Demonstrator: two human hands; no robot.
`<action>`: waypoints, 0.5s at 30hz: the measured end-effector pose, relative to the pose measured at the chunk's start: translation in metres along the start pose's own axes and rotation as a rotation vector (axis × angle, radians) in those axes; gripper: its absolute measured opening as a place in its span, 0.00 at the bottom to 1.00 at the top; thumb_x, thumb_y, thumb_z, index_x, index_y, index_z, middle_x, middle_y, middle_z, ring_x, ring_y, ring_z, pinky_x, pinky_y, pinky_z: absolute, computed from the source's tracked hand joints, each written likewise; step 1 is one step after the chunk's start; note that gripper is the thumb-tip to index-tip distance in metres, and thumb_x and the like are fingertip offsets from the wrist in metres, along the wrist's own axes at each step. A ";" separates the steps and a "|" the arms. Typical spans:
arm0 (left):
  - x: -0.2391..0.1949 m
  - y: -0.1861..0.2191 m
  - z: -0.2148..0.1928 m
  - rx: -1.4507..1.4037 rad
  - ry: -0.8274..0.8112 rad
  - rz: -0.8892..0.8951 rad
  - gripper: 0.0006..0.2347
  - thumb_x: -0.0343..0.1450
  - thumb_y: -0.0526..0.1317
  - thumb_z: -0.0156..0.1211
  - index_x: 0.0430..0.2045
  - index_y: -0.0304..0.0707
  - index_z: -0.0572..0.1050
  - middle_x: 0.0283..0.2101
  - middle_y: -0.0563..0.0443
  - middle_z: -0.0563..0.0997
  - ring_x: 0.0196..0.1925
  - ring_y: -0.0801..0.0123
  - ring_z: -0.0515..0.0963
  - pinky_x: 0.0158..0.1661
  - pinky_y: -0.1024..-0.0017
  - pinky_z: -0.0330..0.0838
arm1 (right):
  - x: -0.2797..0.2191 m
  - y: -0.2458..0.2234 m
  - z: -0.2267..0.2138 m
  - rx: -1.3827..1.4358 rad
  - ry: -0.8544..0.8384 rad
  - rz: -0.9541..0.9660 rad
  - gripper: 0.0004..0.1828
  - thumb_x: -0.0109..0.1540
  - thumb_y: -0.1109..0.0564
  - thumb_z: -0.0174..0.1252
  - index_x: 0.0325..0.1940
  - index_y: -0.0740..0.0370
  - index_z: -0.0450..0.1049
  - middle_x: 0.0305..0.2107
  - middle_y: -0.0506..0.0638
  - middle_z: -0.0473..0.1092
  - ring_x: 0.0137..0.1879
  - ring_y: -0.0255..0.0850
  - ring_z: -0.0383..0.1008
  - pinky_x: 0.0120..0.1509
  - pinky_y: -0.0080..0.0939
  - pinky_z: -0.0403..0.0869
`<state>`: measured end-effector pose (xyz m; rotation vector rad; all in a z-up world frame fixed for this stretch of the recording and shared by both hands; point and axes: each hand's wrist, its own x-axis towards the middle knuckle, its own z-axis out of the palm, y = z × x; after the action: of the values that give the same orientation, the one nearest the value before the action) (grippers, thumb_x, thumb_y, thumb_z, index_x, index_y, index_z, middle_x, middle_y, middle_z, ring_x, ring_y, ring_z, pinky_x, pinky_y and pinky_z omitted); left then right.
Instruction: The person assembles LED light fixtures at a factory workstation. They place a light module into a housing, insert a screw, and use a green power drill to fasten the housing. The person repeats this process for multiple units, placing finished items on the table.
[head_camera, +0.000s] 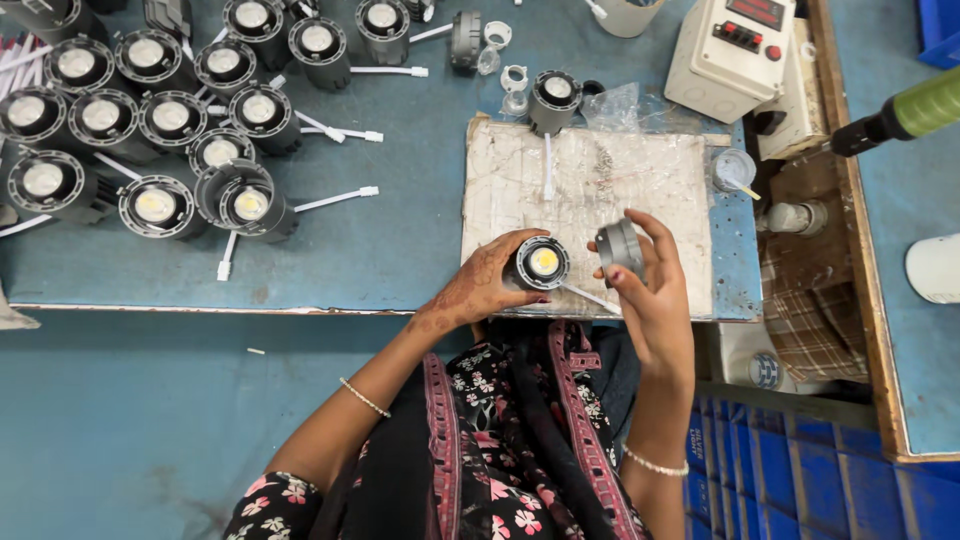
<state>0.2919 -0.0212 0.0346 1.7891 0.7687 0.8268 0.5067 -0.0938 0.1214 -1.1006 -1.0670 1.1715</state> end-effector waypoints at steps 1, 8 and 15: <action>0.000 0.000 -0.001 -0.003 -0.012 -0.010 0.35 0.59 0.45 0.77 0.62 0.38 0.67 0.61 0.45 0.75 0.64 0.58 0.75 0.65 0.65 0.67 | 0.006 0.000 0.004 0.017 -0.011 0.024 0.41 0.60 0.62 0.66 0.76 0.66 0.57 0.55 0.57 0.69 0.64 0.46 0.72 0.65 0.43 0.72; 0.001 0.002 0.001 0.011 0.003 -0.037 0.35 0.60 0.46 0.76 0.61 0.38 0.68 0.59 0.45 0.76 0.63 0.56 0.76 0.63 0.64 0.68 | 0.027 0.005 0.019 -0.260 -0.147 0.018 0.48 0.52 0.69 0.69 0.74 0.65 0.58 0.60 0.53 0.65 0.65 0.39 0.68 0.68 0.40 0.69; 0.000 0.009 -0.003 -0.002 -0.014 -0.070 0.34 0.61 0.49 0.72 0.62 0.37 0.68 0.58 0.45 0.76 0.62 0.56 0.77 0.62 0.64 0.69 | 0.023 -0.002 0.034 -0.596 -0.185 -0.027 0.48 0.50 0.63 0.74 0.72 0.62 0.62 0.61 0.54 0.68 0.66 0.41 0.69 0.72 0.41 0.66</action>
<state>0.2907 -0.0221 0.0435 1.7550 0.8163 0.7679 0.4751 -0.0679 0.1293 -1.4414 -1.6347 0.9663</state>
